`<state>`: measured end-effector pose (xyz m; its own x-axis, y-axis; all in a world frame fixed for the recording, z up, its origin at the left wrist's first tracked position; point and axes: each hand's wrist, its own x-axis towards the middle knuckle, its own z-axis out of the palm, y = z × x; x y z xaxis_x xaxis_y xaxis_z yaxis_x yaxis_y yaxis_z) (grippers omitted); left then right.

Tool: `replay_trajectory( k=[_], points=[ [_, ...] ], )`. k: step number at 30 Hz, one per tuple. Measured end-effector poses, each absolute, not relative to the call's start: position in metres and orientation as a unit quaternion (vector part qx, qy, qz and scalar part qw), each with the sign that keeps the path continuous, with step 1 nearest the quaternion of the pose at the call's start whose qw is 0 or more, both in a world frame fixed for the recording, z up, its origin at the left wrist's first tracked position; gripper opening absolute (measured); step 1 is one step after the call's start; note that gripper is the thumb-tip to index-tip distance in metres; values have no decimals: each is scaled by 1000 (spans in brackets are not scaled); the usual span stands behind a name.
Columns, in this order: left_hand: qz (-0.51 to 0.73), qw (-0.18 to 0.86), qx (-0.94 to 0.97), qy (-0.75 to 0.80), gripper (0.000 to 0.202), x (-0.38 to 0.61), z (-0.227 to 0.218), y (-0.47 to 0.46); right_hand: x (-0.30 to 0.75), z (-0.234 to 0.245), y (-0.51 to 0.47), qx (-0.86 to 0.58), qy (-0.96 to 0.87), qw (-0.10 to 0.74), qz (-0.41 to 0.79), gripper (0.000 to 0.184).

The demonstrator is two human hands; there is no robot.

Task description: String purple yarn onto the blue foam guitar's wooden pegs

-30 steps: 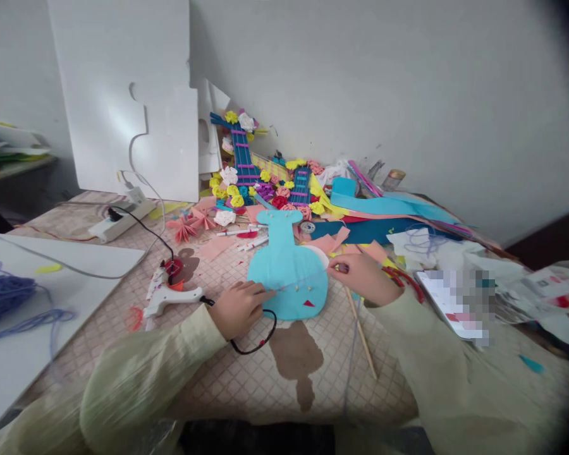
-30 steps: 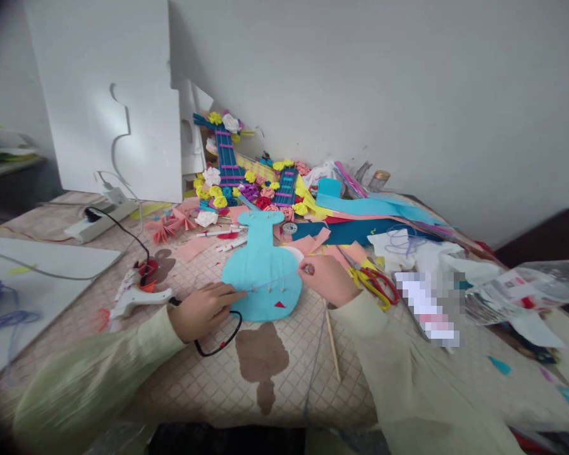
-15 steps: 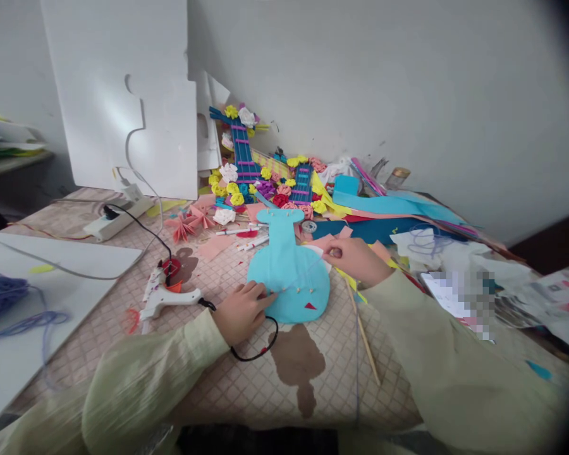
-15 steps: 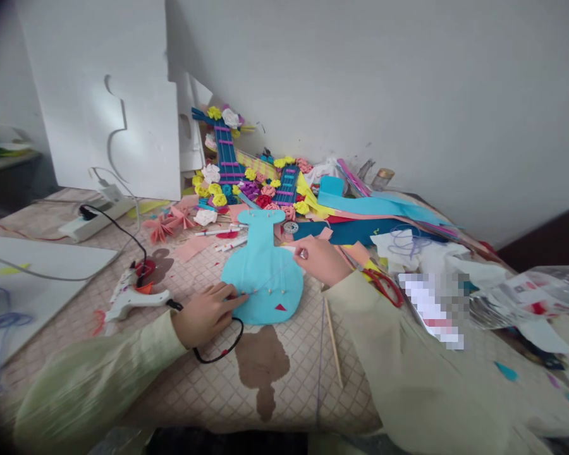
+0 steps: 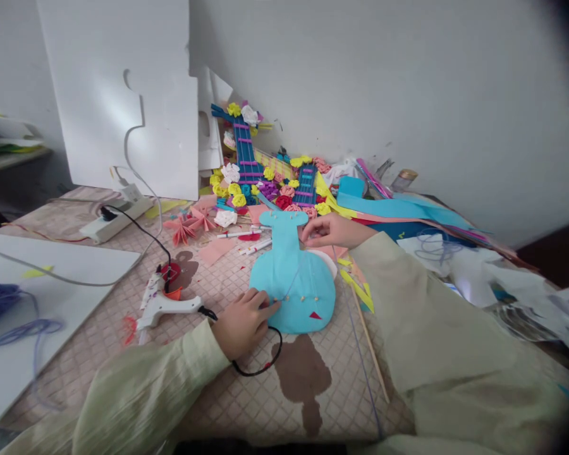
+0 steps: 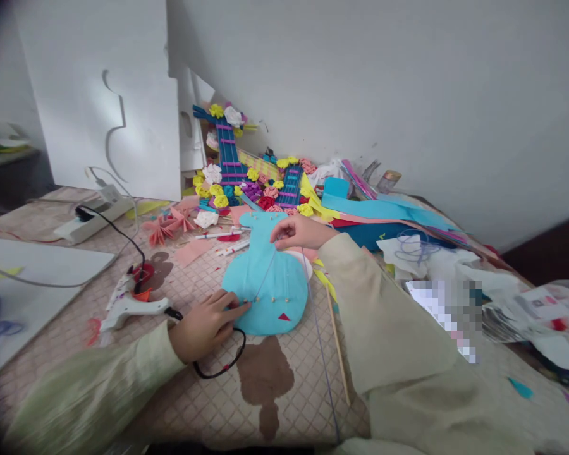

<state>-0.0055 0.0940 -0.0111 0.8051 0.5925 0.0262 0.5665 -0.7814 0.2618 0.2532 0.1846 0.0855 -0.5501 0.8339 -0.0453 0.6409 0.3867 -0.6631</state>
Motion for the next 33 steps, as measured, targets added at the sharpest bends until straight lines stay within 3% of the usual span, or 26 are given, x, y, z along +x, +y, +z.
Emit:
replay_trajectory(
  k=[4,7,14,17,21,33],
  points=[
    [52,129,941,308,43,-6,-12,95,245,106,160,-416,-835,125,338,24],
    [50,127,942,307,42,-6,-11,94,239,111,154,-445,-847,136,257,21],
    [58,121,939,316,40,-5,-11,92,240,73,210,-505,-841,153,120,9],
    [63,118,940,314,41,-5,-12,92,237,54,236,-496,-851,135,109,14],
    [65,120,942,308,40,-6,-14,92,221,35,259,-483,-859,123,116,29],
    [54,116,945,301,42,-6,-14,95,208,28,291,-381,-878,94,275,41]
  ],
)
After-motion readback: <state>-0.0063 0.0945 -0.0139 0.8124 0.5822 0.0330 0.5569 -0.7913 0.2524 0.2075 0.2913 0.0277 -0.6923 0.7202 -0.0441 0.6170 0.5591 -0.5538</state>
